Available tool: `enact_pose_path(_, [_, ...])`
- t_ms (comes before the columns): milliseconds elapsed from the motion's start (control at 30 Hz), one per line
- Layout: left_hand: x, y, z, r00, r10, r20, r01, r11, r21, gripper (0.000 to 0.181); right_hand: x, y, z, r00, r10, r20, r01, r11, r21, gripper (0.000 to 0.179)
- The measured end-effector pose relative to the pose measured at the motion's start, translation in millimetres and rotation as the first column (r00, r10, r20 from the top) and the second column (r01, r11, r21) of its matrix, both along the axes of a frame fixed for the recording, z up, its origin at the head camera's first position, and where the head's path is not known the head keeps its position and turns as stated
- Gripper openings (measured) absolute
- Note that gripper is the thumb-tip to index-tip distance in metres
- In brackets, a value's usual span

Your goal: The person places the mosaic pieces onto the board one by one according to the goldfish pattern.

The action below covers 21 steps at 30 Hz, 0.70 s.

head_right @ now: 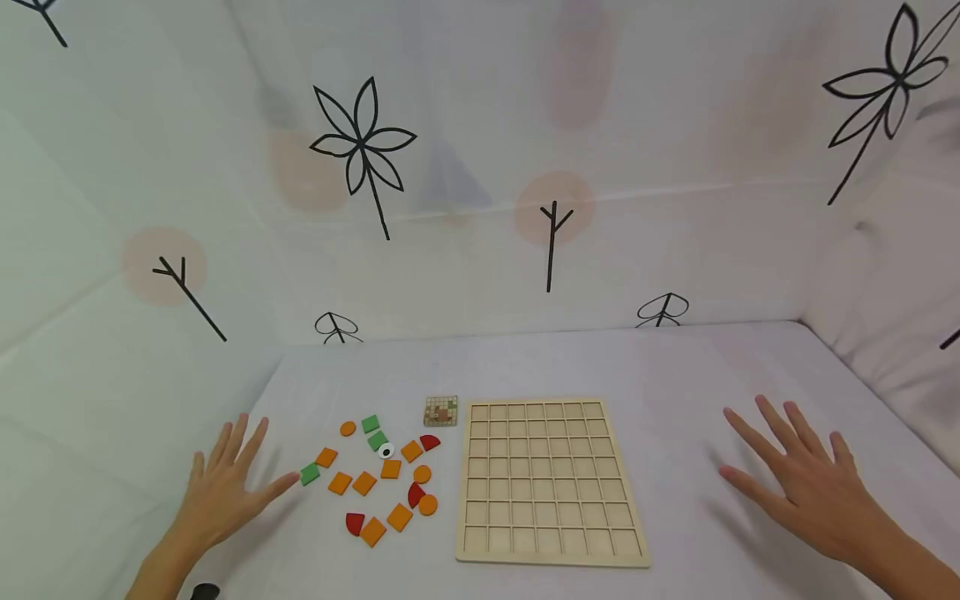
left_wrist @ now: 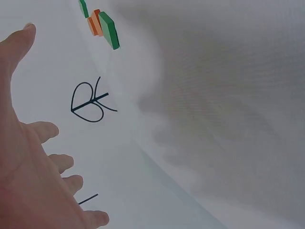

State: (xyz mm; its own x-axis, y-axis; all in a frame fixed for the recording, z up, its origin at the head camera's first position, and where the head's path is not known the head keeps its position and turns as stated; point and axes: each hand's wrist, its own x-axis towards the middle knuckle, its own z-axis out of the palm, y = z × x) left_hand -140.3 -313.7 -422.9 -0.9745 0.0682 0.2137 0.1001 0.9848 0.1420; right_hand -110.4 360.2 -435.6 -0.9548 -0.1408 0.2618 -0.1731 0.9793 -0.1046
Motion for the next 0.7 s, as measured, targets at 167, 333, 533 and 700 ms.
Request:
enact_pose_path(167, [-0.4, 4.4, 3.5, 1.000, -0.008, 0.007, 0.008, 1.000, 0.014, 0.099, 2.3, -7.0, 6.3, 0.999, 0.040, -0.002, -0.040, 0.999, -0.018, 0.087])
enact_pose_path(333, [-0.1, 10.1, 3.2, 0.999, -0.018, 0.031, 0.016, 0.998, 0.064, 0.098, 2.9, -16.1, 9.5, 0.998, 0.064, 0.004, -0.064, 0.997, -0.036, 0.085])
enact_pose_path(533, [0.1, 21.8, 1.1, 0.998, -0.046, 0.050, 0.038, 0.989, 0.140, 0.096, 3.1, -29.4, 12.3, 0.981, 0.193, -0.018, -0.194, 0.971, -0.141, 0.077])
enact_pose_path(700, [-0.9, 36.3, 3.4, 0.996, -0.076, 0.045, 0.068, 0.983, 0.170, 0.094, -2.2, -48.8, 14.8, 0.958, 0.286, -0.021, -0.281, 0.921, -0.269, 0.074])
